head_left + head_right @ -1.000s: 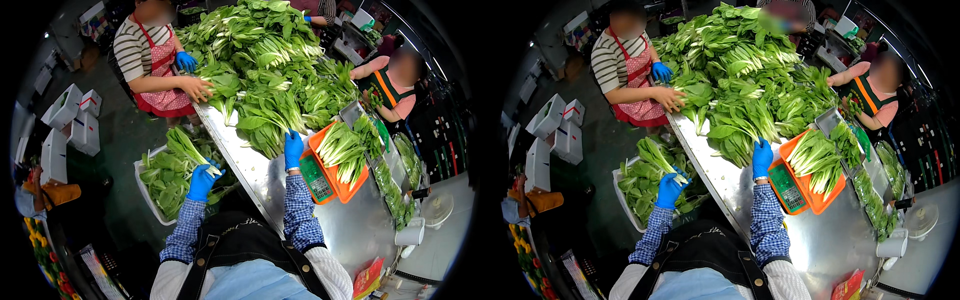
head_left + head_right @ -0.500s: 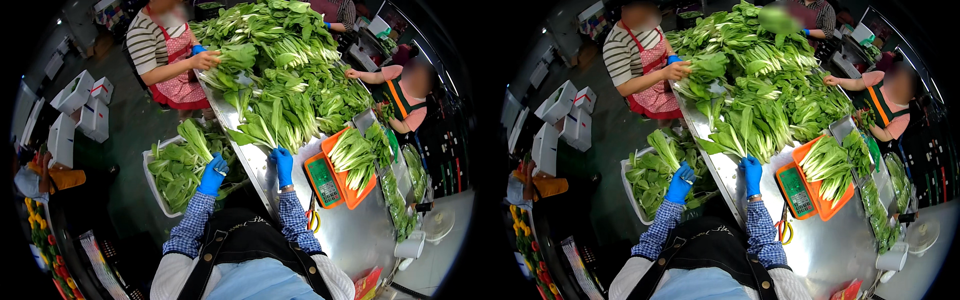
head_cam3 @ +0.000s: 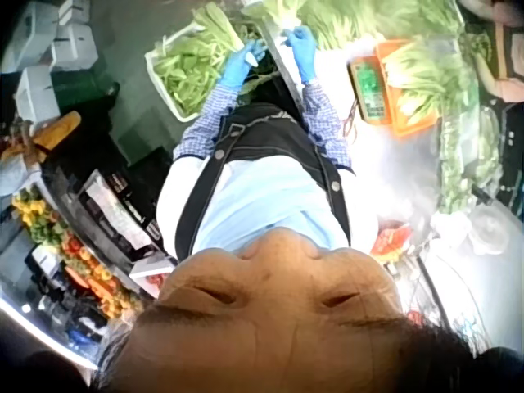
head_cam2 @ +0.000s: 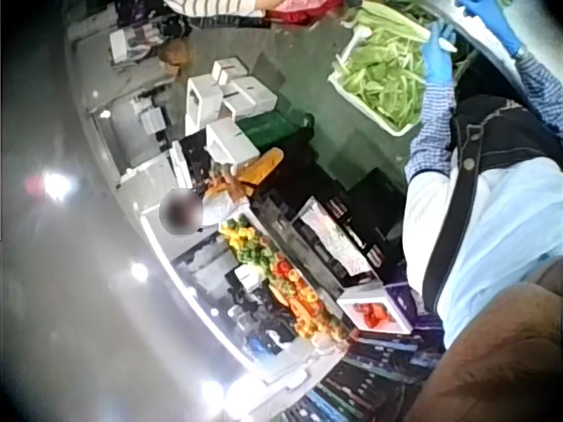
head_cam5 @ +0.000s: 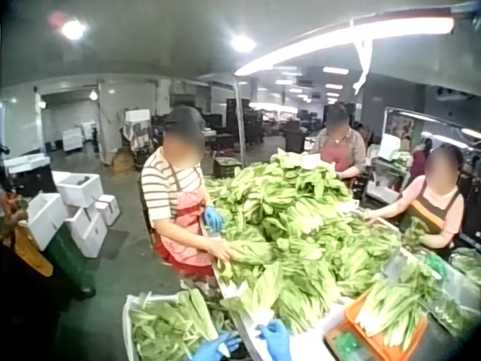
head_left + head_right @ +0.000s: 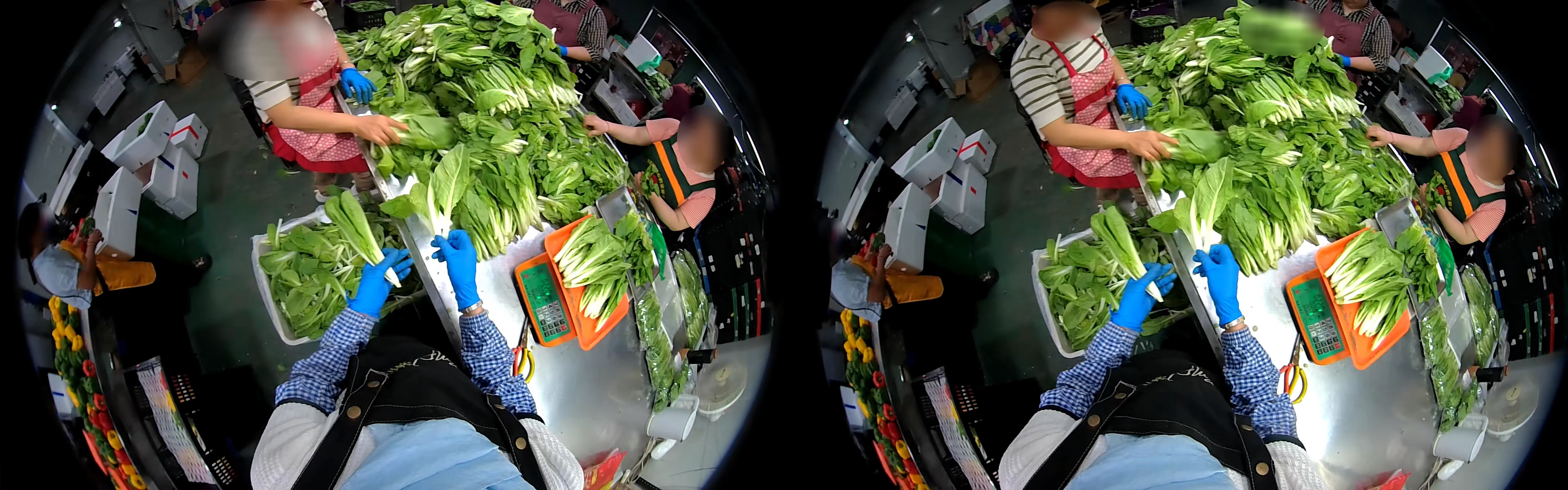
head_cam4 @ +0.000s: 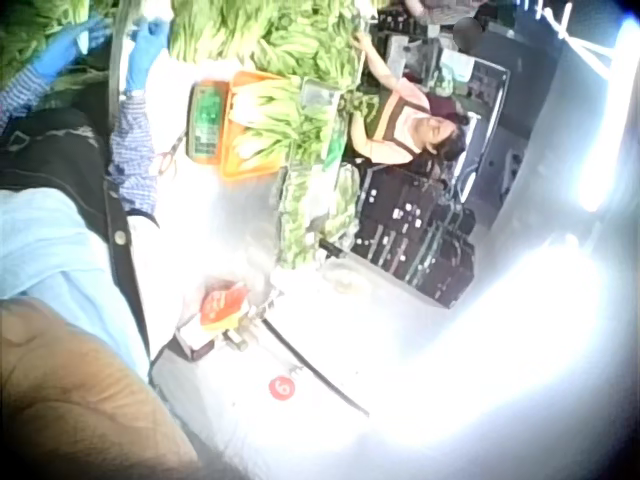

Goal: The person puts leafy greens into a plastic bag, seals the bag, and then picks up another bunch of greens to trim the roots with a knife before placing them in a bin.

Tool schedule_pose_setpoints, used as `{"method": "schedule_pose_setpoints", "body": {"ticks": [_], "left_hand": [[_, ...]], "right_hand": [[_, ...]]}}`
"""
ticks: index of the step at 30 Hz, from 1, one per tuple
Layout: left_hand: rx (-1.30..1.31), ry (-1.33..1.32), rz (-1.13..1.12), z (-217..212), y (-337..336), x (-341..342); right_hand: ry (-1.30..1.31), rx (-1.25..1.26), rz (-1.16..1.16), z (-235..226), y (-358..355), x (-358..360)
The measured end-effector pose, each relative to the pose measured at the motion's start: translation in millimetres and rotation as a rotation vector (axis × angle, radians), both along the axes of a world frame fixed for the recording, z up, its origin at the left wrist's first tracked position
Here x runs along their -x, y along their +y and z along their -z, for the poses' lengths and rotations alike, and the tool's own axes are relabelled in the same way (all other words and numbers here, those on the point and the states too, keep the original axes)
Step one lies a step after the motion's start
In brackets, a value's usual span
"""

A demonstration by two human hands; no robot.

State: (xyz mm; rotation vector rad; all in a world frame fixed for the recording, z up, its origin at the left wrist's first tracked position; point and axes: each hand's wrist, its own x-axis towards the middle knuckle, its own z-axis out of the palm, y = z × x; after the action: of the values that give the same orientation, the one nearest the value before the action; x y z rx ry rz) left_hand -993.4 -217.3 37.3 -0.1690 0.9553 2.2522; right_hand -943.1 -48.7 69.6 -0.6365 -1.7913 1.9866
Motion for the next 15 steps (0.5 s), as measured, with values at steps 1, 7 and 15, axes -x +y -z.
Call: {"method": "schedule_pose_setpoints", "body": {"ticks": [1,7,15], "left_hand": [[-0.002,0.007,-0.001,2.3,2.5,0.6],[0.03,0.068,-0.154,1.3,0.3,2.8],[-0.004,0.124,-0.204,-8.5,-10.1,3.6]], "right_hand": [[0.007,-0.051,-0.019,0.0,-10.5,2.6],[-0.093,-0.519,-0.17,8.7,-69.7,0.2],[-0.044,-0.094,-0.124,21.5,-85.7,2.6]]}}
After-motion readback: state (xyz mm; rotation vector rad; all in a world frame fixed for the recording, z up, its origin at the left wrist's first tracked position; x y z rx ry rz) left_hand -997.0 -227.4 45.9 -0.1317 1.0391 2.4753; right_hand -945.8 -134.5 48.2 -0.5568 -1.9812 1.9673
